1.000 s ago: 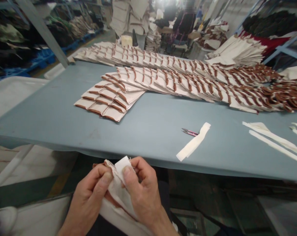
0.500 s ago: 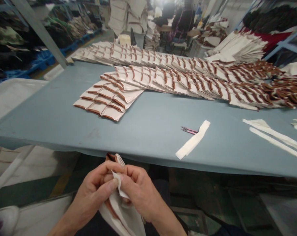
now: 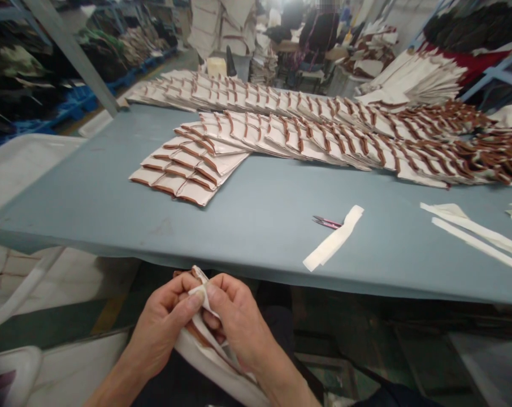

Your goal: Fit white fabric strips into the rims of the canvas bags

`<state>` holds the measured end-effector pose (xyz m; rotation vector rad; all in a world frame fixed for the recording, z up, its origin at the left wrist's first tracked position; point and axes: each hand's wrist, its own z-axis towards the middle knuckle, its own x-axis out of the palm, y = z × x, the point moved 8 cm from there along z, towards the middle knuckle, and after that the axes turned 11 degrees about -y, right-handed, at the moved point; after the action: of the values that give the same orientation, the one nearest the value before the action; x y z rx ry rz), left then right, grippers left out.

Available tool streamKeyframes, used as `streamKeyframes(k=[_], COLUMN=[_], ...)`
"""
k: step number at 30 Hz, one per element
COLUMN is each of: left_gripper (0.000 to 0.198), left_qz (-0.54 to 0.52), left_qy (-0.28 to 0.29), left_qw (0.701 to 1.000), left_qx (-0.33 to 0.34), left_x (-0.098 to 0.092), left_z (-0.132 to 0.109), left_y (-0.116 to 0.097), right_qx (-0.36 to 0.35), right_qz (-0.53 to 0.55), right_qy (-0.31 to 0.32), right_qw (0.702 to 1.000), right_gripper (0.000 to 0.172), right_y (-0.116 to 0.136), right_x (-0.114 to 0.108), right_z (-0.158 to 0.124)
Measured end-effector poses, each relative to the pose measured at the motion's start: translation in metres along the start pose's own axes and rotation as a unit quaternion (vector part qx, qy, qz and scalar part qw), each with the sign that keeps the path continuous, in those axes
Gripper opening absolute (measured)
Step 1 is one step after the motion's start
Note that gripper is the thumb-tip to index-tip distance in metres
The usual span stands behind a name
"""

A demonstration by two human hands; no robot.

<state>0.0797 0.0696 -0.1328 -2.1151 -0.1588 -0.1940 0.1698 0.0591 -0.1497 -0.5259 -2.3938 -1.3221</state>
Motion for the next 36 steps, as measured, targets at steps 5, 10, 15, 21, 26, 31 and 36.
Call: streamKeyframes(k=[5, 10, 15, 21, 26, 31, 36], left_gripper=[0.044, 0.043, 0.054, 0.062, 0.068, 0.07, 0.043], left_qz=[0.013, 0.051, 0.071, -0.013, -0.053, 0.042, 0.245], left_qy=[0.0, -0.011, -0.052, -0.124, -0.143, -0.082, 0.042], left_qw=[0.999, 0.996, 0.988, 0.985, 0.983, 0.989, 0.955], left_qx=[0.031, 0.069, 0.129, 0.117, 0.103, 0.113, 0.161], left_x=[-0.006, -0.015, -0.018, -0.034, -0.025, -0.019, -0.017], left_z=[0.002, 0.009, 0.007, 0.011, 0.018, 0.02, 0.011], left_y=[-0.001, -0.003, -0.012, 0.001, 0.007, 0.004, -0.009], right_qx=[-0.085, -0.293, -0.34, -0.36, -0.429, -0.492, -0.507], right_qz=[-0.101, -0.327, -0.371, -0.432, -0.515, -0.518, -0.541], right_qy=[-0.016, -0.056, -0.076, -0.222, -0.266, -0.3, -0.303], right_qw=[0.991, 0.897, 0.861, 0.796, 0.693, 0.633, 0.599], right_gripper=[0.059, 0.034, 0.031, 0.031, 0.033, 0.034, 0.034], right_y=[0.013, 0.056, 0.062, 0.046, 0.025, 0.033, 0.045], right_x=[-0.005, -0.001, -0.005, -0.021, -0.013, -0.023, -0.029], right_z=[-0.002, -0.016, -0.016, -0.045, -0.054, -0.05, -0.049])
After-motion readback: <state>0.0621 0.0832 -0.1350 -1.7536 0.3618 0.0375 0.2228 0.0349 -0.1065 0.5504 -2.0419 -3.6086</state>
